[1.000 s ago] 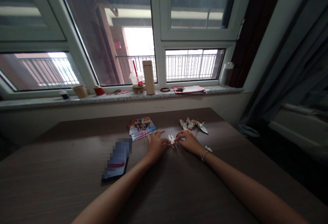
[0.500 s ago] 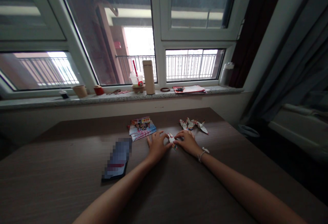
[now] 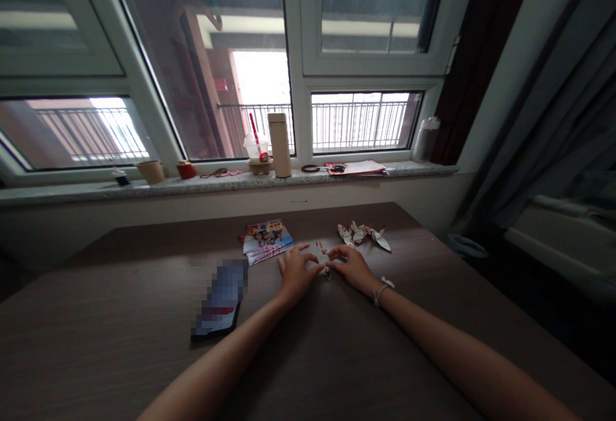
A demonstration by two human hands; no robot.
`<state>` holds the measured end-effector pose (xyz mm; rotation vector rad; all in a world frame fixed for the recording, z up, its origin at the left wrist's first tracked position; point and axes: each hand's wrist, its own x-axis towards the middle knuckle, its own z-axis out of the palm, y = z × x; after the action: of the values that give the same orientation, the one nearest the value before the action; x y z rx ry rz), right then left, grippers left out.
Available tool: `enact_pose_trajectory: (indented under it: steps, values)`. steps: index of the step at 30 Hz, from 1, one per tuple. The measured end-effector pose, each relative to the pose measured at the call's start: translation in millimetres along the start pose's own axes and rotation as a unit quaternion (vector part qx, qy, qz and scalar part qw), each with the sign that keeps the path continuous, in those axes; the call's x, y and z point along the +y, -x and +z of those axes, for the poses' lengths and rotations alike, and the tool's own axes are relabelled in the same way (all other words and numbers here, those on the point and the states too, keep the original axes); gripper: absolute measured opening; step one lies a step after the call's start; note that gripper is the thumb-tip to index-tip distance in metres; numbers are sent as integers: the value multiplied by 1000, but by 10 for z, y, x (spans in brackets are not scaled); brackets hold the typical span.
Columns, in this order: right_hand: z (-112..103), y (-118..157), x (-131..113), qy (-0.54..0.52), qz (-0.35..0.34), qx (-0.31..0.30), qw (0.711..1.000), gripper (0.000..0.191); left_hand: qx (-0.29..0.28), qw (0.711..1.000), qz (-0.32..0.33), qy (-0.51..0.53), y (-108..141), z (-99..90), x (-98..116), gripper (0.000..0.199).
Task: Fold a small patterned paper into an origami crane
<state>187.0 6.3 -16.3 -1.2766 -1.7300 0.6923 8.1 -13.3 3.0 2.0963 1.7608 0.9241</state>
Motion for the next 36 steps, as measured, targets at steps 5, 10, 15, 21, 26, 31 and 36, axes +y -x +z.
enact_pose_trajectory:
  steps: [5, 10, 15, 21, 26, 31, 36]
  values:
    - [21, 1, -9, -92, 3, 21, 996, 26, 16, 999, -29, 25, -31, -10, 15, 11]
    - [4, 27, -49, -57, 4, 23, 998, 24, -1, 999, -30, 16, -36, -2, 12, 11]
    - [-21, 32, -91, -6, -2, 23, 1000, 23, 1, 999, -29, 16, -37, -8, 18, 9]
    - [-35, 36, -132, 29, 5, 16, 999, 22, 8, 1000, -17, 20, -25, -11, 27, 10]
    - [-31, 36, -135, 38, 4, 11, 999, 23, 12, 999, -17, 25, 1, -30, 62, 9]
    - [-23, 44, -138, 49, 7, -1, 999, 27, 16, 999, -15, 27, -1, -32, 61, 8]
    - [0, 36, -81, 64, 0, -11, 998, 20, 27, 999, -5, 33, -7, -12, 39, 7]
